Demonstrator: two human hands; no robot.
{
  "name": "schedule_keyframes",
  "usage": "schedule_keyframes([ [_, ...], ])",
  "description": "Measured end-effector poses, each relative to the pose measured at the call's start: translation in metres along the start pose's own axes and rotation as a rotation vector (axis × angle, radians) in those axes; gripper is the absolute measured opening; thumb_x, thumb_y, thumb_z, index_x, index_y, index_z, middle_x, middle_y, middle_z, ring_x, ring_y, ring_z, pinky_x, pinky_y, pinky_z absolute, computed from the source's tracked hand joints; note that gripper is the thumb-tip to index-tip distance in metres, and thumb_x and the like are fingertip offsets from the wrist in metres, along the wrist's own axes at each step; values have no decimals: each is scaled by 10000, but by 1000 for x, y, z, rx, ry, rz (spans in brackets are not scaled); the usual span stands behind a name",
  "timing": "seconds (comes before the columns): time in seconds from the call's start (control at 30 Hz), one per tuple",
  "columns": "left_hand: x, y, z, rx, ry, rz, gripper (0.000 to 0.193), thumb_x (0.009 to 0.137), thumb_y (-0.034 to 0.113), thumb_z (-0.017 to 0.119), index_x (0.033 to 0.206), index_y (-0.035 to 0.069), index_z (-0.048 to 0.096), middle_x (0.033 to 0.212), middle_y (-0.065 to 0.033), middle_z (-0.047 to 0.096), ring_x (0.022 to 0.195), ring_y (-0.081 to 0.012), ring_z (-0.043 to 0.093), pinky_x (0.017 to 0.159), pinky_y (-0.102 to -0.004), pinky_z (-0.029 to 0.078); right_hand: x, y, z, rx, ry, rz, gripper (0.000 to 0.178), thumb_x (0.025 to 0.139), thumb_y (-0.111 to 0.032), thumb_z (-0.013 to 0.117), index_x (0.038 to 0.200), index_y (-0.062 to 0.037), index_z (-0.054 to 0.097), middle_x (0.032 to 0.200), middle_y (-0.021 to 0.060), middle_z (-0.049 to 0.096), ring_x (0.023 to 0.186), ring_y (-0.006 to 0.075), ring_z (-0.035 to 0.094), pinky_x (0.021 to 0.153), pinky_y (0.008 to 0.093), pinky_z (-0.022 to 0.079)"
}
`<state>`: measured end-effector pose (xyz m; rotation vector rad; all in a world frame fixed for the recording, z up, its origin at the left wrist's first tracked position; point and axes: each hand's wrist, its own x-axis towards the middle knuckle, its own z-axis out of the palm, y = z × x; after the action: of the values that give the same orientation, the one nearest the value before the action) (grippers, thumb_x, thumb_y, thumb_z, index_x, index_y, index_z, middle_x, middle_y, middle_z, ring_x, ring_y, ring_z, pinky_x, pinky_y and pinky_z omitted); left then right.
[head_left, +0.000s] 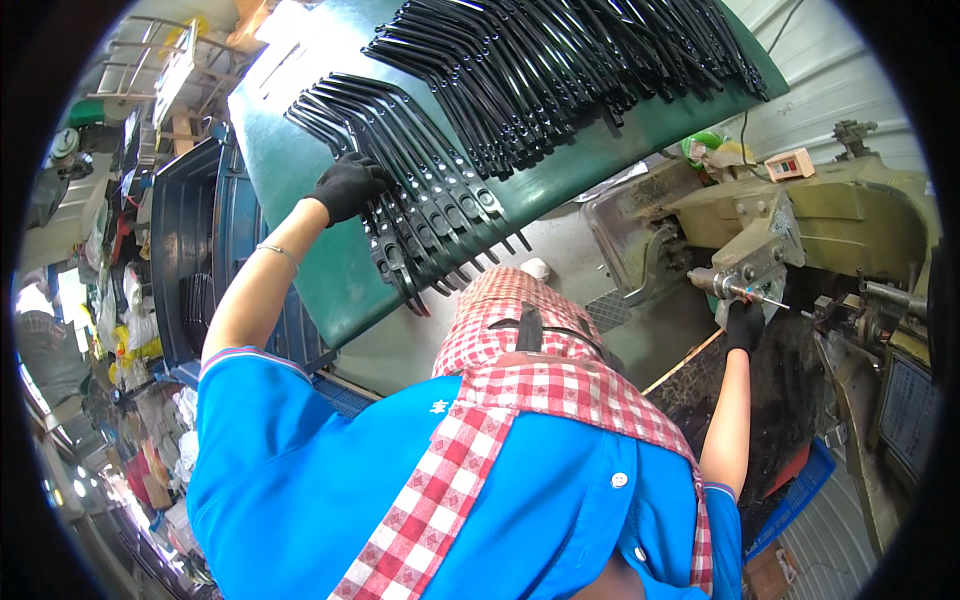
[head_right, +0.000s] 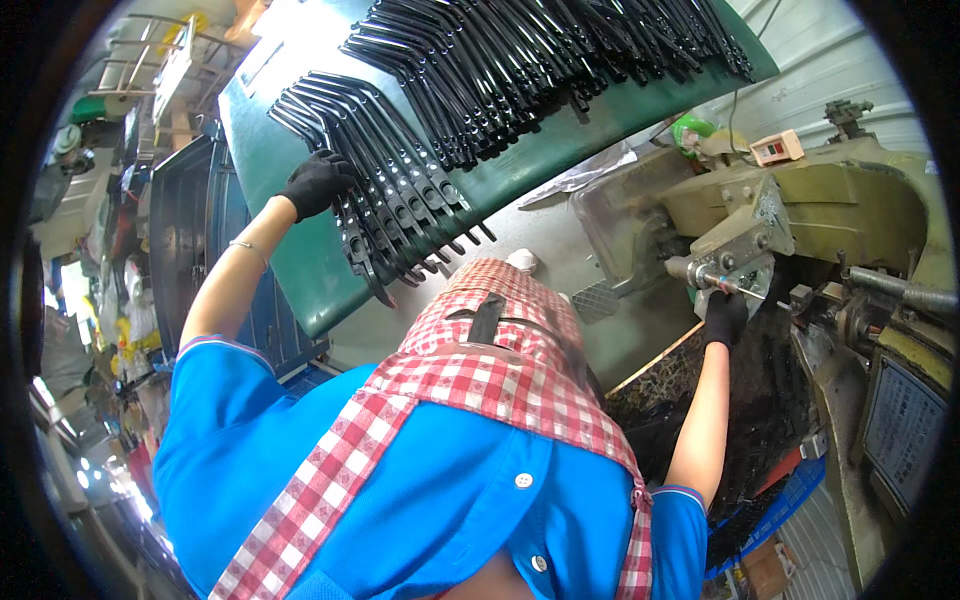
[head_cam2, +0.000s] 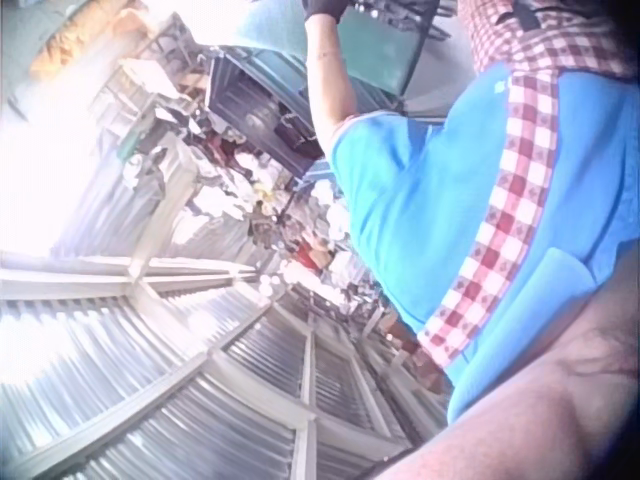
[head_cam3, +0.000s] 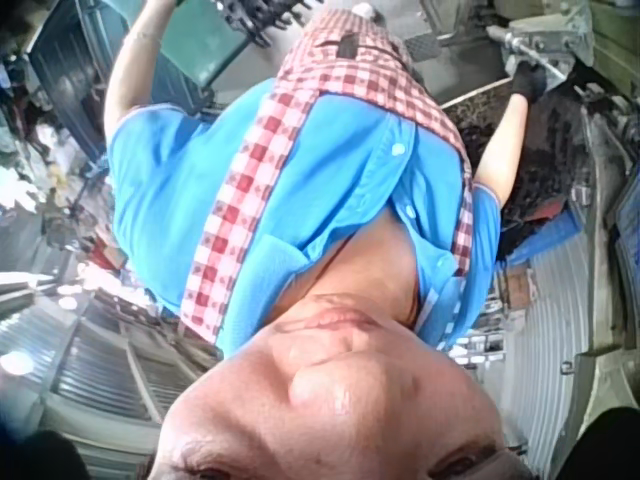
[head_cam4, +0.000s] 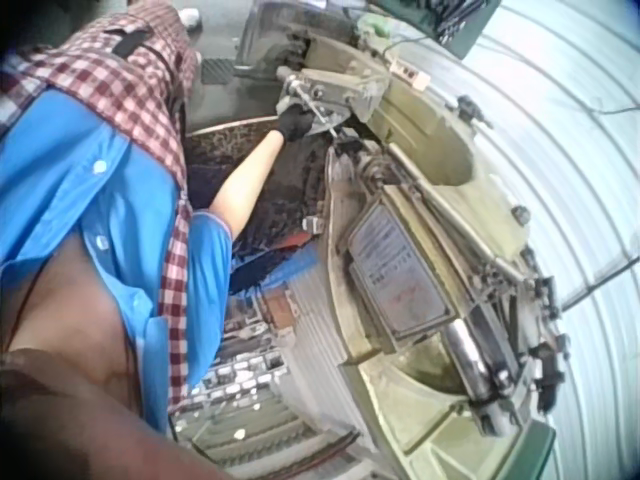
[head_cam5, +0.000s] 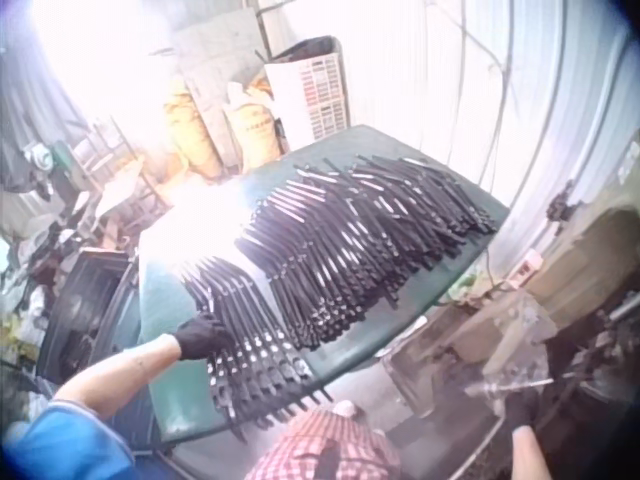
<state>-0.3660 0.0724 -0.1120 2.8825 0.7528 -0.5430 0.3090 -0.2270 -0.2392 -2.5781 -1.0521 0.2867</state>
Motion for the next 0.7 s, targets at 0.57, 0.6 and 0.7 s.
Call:
schedule_keyframes([
  [0.57, 28, 4, 117, -627, 984, -1131, 399, 713, 94, 557, 1107, 87, 618, 1281, -195, 445, 1228, -358, 425, 1044, -371, 353, 10, 29, -8, 479, -1, 35, 267, 870, -263, 593, 895, 2, 617, 805, 125, 653, 734, 217, 633, 654, 343, 475],
  [0.6, 33, 4, 116, -682, 1009, -1165, 405, 706, 94, 551, 1105, 75, 616, 1279, -199, 441, 1231, -354, 420, 1045, -366, 349, 9, 36, -14, 558, -28, 106, 254, 882, -259, 587, 887, -6, 608, 785, 102, 640, 712, 189, 620, 636, 326, 470],
  [0.7, 16, -15, 121, -631, 861, -1075, 430, 692, 123, 580, 1117, 62, 600, 1195, -182, 486, 1168, -343, 452, 1010, -394, 369, -25, -30, -54, 1282, 14, 108, 96, 915, -142, 589, 970, -74, 548, 822, 5, 539, 741, 137, 547, 652, 277, 463],
])
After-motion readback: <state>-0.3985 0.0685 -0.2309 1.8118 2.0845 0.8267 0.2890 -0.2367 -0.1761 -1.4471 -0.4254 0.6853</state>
